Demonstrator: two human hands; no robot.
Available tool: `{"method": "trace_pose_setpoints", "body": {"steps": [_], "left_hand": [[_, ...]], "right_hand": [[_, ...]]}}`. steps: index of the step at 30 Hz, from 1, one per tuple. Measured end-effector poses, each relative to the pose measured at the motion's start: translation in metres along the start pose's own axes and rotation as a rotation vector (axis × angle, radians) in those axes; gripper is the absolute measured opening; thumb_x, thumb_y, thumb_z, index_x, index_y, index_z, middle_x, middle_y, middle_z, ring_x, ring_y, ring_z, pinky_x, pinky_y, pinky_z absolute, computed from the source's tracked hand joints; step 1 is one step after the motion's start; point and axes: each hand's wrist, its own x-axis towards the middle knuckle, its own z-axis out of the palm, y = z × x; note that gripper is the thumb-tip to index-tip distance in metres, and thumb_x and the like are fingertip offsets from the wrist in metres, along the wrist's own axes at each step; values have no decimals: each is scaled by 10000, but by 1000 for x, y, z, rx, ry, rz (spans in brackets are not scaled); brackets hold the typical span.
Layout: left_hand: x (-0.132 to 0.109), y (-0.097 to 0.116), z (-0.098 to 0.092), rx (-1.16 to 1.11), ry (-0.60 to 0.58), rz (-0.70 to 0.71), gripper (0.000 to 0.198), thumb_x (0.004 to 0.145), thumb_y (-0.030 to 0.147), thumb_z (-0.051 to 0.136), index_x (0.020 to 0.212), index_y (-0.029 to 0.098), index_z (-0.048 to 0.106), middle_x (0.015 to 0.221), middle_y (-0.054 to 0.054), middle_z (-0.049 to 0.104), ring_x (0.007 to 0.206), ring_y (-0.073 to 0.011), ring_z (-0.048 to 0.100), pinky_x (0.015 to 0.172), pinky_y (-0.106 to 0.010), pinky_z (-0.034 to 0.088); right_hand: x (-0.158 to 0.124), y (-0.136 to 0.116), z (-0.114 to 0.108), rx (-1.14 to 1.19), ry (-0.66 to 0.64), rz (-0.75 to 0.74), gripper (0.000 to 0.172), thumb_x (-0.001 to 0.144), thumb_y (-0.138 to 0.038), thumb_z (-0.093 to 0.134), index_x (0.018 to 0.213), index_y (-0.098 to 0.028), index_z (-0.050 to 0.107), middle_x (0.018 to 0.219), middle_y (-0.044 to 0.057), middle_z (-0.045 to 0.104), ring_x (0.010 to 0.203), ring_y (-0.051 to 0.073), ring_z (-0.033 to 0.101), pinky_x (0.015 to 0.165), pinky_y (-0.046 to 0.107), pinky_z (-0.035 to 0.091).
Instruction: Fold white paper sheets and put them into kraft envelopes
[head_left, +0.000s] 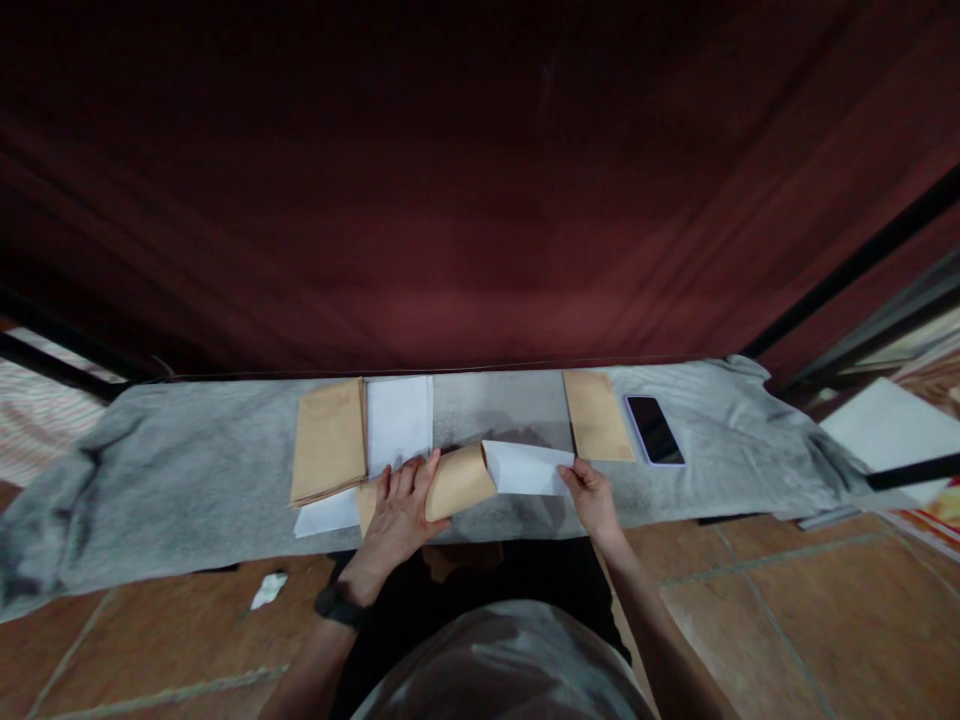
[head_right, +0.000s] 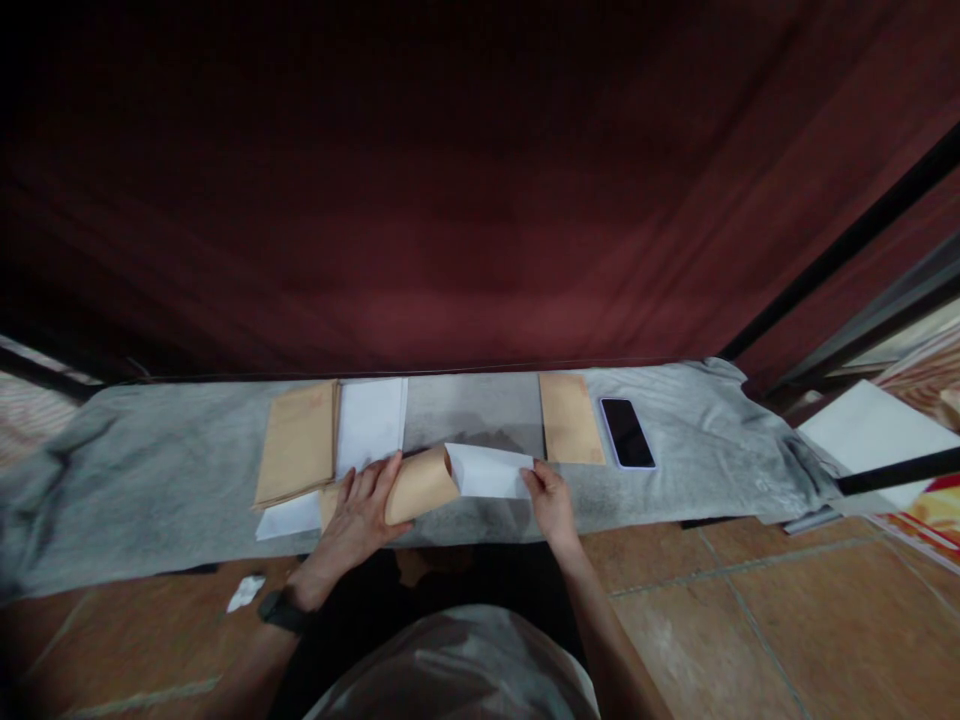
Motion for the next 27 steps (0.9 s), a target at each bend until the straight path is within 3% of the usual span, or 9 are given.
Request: {"method": "trace_pose_setpoints", "body": {"steps": [5, 14, 24, 27], "left_hand": [[2, 2, 2, 17, 14, 27, 1119, 722, 382, 765, 1590, 244, 71, 1416, -155, 485, 1347, -366, 452, 1177, -585, 197], [6, 4, 7, 31, 22, 61, 1116, 730, 431, 764, 1592, 234, 84, 1418, -160, 479, 1327, -381, 452, 1171, -605, 197], [20, 23, 4, -90, -40, 156, 1189, 690, 473, 796, 1591, 264, 50, 1476, -152, 432, 1397, -366, 383, 1186, -612, 169], [25, 30, 6, -127, -59, 168, 1198, 681, 492, 799, 1591, 263, 54, 1481, -152, 430, 1402, -366, 377, 1186, -614, 161]], "right_hand": [[7, -3, -12, -273, -148, -71, 275, 808, -430, 543, 678, -211, 645, 650, 39, 666, 612, 193, 573, 618, 291, 435], [18, -5, -22, -351, -212, -46, 256, 764, -375, 526, 579, -208, 588, 546, 2, 593, 547, 156, 527, 536, 256, 361], [6, 7, 21, -212, -240, 20, 332, 811, -444, 547, 608, -197, 633, 559, -6, 581, 539, 145, 519, 510, 242, 369], [-3, 11, 39, -189, -191, -15, 293, 819, -406, 562, 648, -200, 681, 772, 47, 682, 734, 186, 627, 675, 279, 494]]}}
